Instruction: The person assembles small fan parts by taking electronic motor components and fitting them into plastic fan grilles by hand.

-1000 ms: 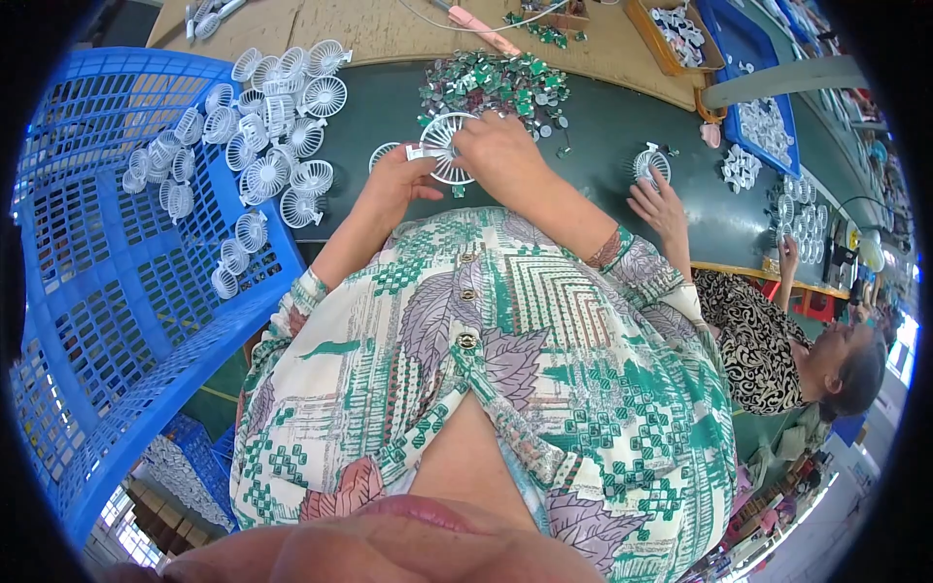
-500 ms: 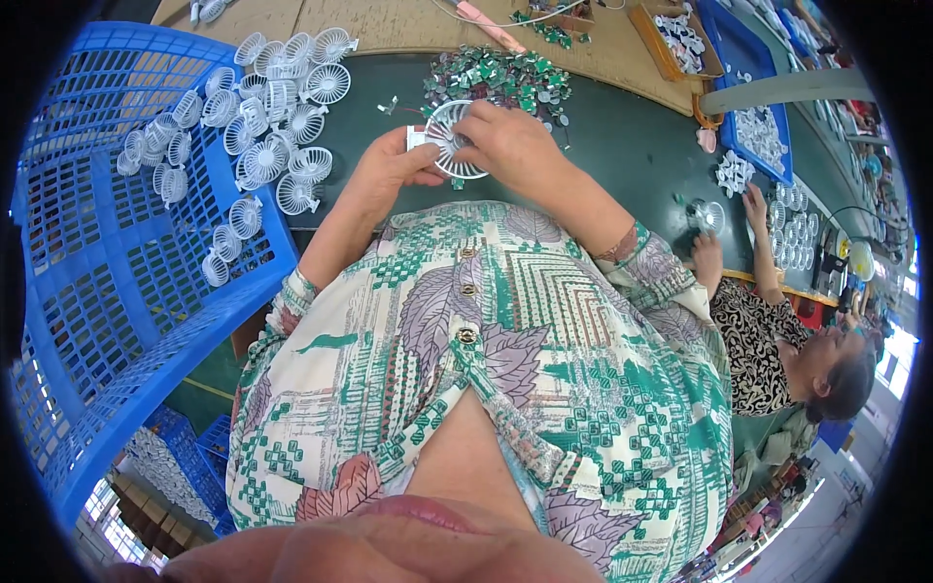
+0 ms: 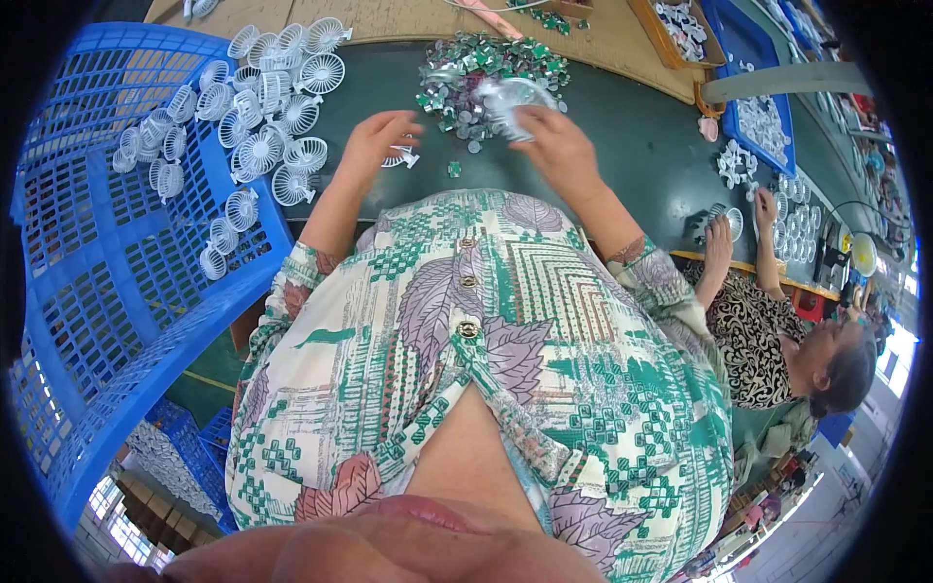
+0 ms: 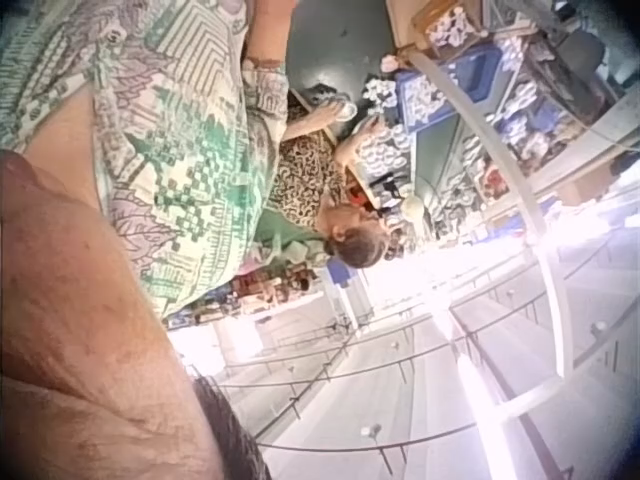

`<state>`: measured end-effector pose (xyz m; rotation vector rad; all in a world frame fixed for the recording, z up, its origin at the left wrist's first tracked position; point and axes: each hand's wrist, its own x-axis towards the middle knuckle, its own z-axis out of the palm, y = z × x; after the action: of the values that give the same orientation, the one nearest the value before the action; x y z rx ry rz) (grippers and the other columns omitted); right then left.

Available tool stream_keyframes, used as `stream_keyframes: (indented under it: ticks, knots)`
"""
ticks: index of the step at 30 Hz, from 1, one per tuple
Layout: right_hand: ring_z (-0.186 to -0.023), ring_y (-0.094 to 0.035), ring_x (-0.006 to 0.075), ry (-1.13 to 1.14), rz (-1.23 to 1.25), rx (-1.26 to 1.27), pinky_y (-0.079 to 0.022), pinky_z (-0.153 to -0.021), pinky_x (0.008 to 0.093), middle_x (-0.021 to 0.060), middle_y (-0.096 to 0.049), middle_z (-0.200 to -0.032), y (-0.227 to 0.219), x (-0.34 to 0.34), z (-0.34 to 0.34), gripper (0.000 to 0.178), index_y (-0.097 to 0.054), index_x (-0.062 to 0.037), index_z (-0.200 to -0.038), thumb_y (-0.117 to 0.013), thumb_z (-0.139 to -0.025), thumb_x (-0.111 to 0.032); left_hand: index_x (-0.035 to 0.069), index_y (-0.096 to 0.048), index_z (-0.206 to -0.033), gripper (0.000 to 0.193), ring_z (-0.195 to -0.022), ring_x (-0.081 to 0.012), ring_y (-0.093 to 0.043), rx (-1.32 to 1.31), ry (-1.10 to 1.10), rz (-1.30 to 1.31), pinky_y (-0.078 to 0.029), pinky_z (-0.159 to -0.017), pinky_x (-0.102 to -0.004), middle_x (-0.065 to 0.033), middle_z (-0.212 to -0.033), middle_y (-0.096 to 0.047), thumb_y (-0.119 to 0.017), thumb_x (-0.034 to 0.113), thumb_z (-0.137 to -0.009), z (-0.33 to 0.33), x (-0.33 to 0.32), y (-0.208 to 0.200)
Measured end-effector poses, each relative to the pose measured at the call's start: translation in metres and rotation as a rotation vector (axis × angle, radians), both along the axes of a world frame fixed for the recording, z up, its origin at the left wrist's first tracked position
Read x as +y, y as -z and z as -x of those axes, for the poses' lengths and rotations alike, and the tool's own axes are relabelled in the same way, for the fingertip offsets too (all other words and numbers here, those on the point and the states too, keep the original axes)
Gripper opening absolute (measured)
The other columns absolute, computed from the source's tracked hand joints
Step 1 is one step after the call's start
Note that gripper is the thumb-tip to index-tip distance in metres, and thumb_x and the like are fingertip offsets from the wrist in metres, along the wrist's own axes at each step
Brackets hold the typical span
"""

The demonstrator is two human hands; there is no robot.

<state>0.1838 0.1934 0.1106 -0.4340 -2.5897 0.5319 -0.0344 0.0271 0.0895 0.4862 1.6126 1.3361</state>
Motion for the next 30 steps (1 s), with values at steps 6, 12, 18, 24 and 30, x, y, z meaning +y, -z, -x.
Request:
stream_keyframes:
  ticks: [6, 12, 18, 24, 30]
  knots:
    - [-0.091, -0.056, 0.0251, 0.691, 0.173, -0.305, -0.046, -0.077, 0.0331, 0.0085, -0.056, -0.103, 0.107, 0.055, -0.095, 0.036, -0.058, -0.0074, -0.103, -0.062, -0.074, -0.029, 0.005, -0.046, -0.115, 0.048, -0.098, -0.034, -0.051, 1.016, -0.109, 0.444, -0.043, -0.08, -0.0402, -0.0175, -0.107, -0.052, -0.062, 0.022, -0.073, 0.039, -0.045, 0.094]
    - [-0.107, -0.046, 0.0279, 0.822, -0.238, -0.498, -0.04, -0.082, 0.0468, 0.0101, -0.048, -0.115, 0.128, 0.051, -0.097, 0.042, -0.051, -0.0114, -0.113, -0.061, -0.074, -0.023, 0.003, -0.045, -0.112, 0.051, -0.095, -0.0346, -0.052, 0.93, -0.025, 0.676, -0.045, -0.077, -0.0422, -0.0182, -0.106, -0.05, -0.065, 0.025, -0.07, 0.025, -0.029, 0.111]
    - [-0.085, -0.056, 0.0333, 0.59, 0.184, -0.421, -0.046, -0.071, 0.0406, 0.0147, -0.052, -0.099, 0.121, 0.041, -0.033, 0.036, -0.05, -0.0055, -0.105, -0.06, -0.075, -0.023, 0.003, -0.046, -0.109, 0.044, -0.095, -0.0345, -0.052, 1.039, 0.07, 0.545, -0.045, -0.077, -0.0408, -0.0175, -0.107, -0.049, -0.063, 0.013, -0.071, 0.027, -0.024, 0.11]
    - [-0.087, -0.056, 0.0327, 0.776, 0.253, -0.439, -0.047, -0.072, 0.0421, 0.0163, -0.052, -0.101, 0.13, 0.057, -0.005, 0.039, -0.048, -0.0026, -0.104, -0.06, -0.076, -0.028, -0.001, -0.039, -0.116, 0.06, -0.105, -0.0362, -0.044, 1.064, -0.212, 0.468, -0.039, -0.087, -0.0413, -0.0197, -0.114, -0.045, -0.067, 0.022, -0.069, 0.011, -0.03, 0.101]
    - [-0.079, -0.059, 0.0325, 0.647, 0.209, -0.649, -0.048, -0.069, 0.0417, 0.0174, -0.06, -0.088, 0.179, 0.089, -0.009, 0.025, -0.058, -0.0025, -0.089, -0.059, -0.074, -0.022, -0.001, -0.043, -0.111, 0.05, -0.091, -0.0363, -0.054, 0.846, -0.068, 0.794, -0.044, -0.077, -0.0432, -0.0205, -0.102, -0.054, -0.06, 0.019, -0.068, 0.004, -0.044, 0.121]
